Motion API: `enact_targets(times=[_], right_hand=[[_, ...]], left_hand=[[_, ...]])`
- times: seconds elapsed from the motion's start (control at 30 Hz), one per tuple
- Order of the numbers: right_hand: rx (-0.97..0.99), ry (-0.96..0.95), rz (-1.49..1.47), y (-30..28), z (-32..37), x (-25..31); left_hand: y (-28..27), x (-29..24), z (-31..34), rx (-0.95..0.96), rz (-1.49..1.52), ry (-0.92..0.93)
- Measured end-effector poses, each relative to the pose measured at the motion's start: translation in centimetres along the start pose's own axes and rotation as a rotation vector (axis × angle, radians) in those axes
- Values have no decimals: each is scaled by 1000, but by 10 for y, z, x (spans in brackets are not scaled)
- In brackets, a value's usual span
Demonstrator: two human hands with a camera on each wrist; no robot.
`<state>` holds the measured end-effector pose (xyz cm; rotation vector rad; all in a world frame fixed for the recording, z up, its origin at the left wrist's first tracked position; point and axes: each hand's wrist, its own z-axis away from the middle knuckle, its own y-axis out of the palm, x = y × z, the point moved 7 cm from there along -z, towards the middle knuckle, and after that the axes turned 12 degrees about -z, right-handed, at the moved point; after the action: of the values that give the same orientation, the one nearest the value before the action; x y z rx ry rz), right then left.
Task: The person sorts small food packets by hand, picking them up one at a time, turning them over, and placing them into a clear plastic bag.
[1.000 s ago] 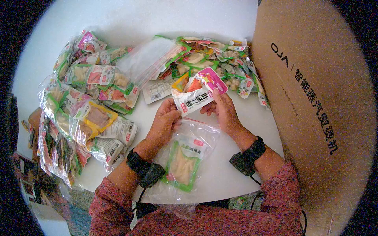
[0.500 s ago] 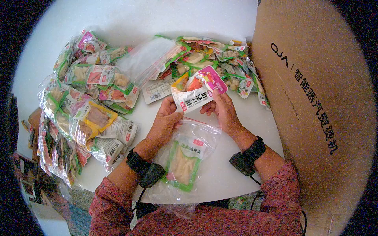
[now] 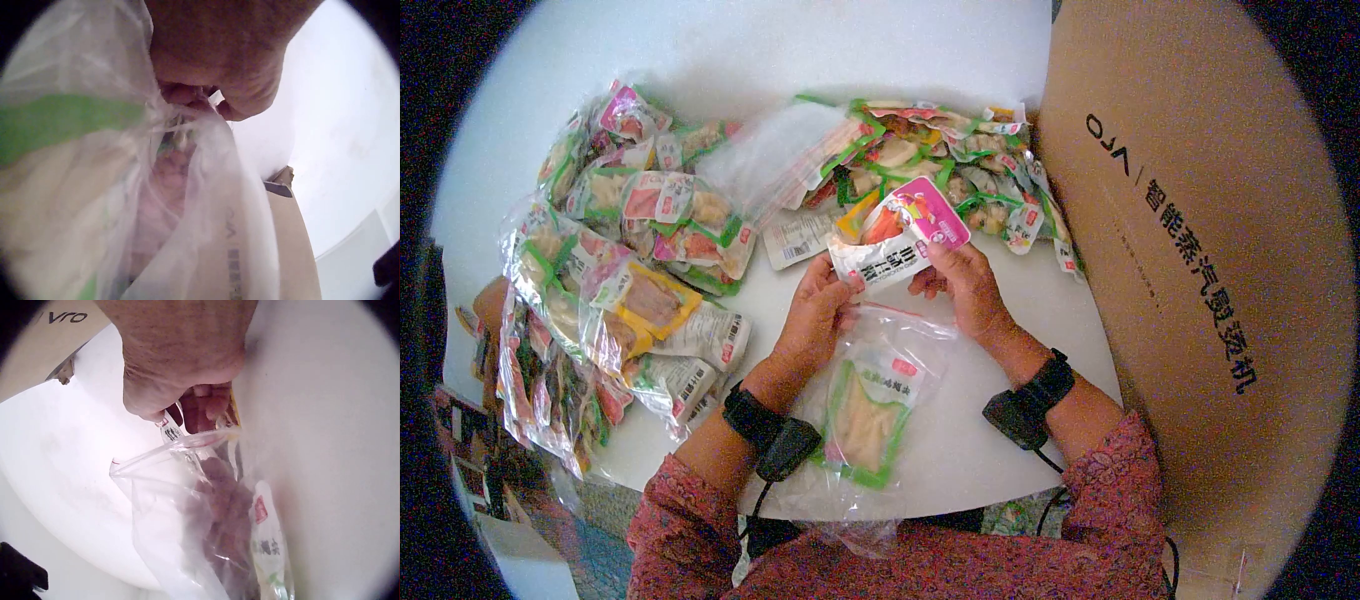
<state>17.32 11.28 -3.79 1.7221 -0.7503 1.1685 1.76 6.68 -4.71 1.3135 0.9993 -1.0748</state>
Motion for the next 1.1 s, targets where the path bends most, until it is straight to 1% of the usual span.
enact_targets(times=[0.07,0.1,0.13,0.17,0.2,0.23,0.27,0.3,0.33,0.37,0.4,0.43,0.47,0.53,0.57,0.6,0.63,0.67,0.73,0.77,0.83,0.87,0.93,0.97,1.03,1.1], right_hand=[[24,19,7,0,-1,-3],[47,41,14,2,0,-6],[44,29,11,3,0,-5],[30,74,-1,4,1,-8],[16,117,-14,4,1,-11],[8,148,-44,-1,0,-15],[4,132,-54,-5,-2,-15],[37,159,-124,-7,-3,-17],[70,186,-196,-2,-3,-15],[63,170,-209,-1,-3,-10],[99,177,-400,6,-3,-7],[139,183,-590,14,-2,-1],[135,169,-601,16,-2,4],[130,175,-644,19,-1,8],[103,193,-647,13,-3,2],[96,188,-653,10,-3,1],[78,149,-590,5,-3,0],[60,112,-528,1,-4,0],[47,89,-542,-7,-6,-2],[40,67,-548,-10,-7,-2],[9,46,-543,-13,-7,-1],[-18,27,-532,-15,-8,0],[-32,19,-539,-16,-8,-2],[-44,9,-543,-17,-9,-2],[-51,8,-526,-19,-8,-1],[-58,6,-509,-19,-8,-1]], left_hand=[[4,-3,1,71,-40,19],[5,-4,1,77,-47,24],[2,-4,3,40,-67,12],[0,-3,3,4,-89,1],[2,-3,4,12,-101,8],[-2,-6,4,-60,-136,77],[-6,-8,4,-130,-169,146],[-7,-12,3,-168,-201,273],[-8,-9,1,-154,-217,278],[-8,-11,2,-150,-319,357],[-8,-12,3,-146,-421,436],[-9,-19,4,-152,-636,446],[-6,-23,5,-140,-649,450],[15,-45,21,-108,-983,761],[18,-47,23,-96,-988,761],[18,-46,23,-86,-971,707],[18,-43,23,-76,-953,651],[19,-41,22,-68,-957,646],[21,-43,23,-86,-1033,745],[21,-42,24,-81,-1036,741],[12,-27,16,-53,-811,453],[12,-25,15,-52,-813,450],[8,-16,10,-18,-505,289],[7,-20,12,-20,-506,286],[8,-15,14,71,-500,80],[8,-13,12,98,-472,47]])
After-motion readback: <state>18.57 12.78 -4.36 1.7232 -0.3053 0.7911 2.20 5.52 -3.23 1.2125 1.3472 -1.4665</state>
